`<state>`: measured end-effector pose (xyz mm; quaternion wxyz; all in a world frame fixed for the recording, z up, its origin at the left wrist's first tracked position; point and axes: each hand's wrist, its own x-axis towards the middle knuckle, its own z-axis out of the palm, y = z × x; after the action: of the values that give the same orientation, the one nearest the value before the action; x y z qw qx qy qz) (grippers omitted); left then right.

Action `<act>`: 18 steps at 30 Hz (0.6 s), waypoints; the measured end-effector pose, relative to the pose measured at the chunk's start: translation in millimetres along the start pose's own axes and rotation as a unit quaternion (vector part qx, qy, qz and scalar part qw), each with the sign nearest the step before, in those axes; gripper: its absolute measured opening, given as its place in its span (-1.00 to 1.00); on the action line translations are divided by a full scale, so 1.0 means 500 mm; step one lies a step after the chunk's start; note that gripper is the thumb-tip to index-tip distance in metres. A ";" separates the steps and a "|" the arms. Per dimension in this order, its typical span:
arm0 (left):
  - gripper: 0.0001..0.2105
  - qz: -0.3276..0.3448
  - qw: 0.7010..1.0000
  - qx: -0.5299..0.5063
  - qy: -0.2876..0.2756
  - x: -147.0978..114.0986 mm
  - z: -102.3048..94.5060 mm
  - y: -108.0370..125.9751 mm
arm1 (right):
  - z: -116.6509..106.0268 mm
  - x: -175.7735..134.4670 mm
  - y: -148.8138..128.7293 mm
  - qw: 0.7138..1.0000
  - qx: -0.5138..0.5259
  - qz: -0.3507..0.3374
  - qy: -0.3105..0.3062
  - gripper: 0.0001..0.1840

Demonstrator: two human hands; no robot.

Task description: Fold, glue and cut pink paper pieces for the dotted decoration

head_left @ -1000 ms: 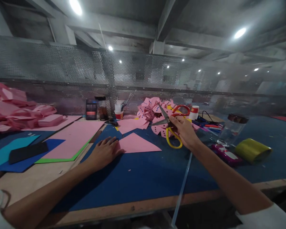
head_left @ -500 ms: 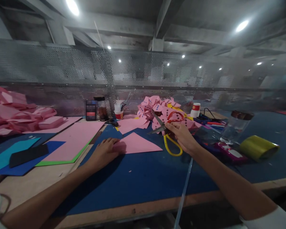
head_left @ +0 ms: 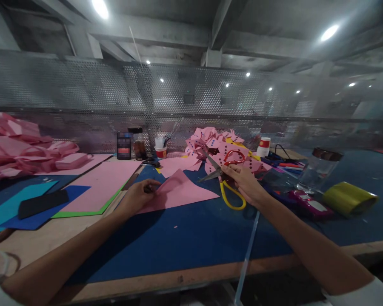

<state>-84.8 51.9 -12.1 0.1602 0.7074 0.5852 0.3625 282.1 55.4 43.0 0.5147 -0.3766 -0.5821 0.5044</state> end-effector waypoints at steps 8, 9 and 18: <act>-0.73 0.001 1.000 0.017 0.016 0.006 -0.011 -0.020 | -0.001 -0.004 -0.003 1.000 -0.016 0.017 -0.008 -0.49; -0.75 0.000 0.999 0.024 0.023 0.007 -0.012 -0.022 | -0.001 -0.004 -0.004 1.000 -0.020 0.018 -0.009 -0.49; -0.76 0.051 0.997 0.039 0.052 0.006 -0.027 -0.008 | -0.003 -0.003 -0.003 0.997 -0.062 -0.001 -0.037 -0.49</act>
<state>-97.0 53.0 -4.4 0.0832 0.7226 0.5691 0.3834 283.9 54.2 44.1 0.4691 -0.3886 -0.6314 0.4799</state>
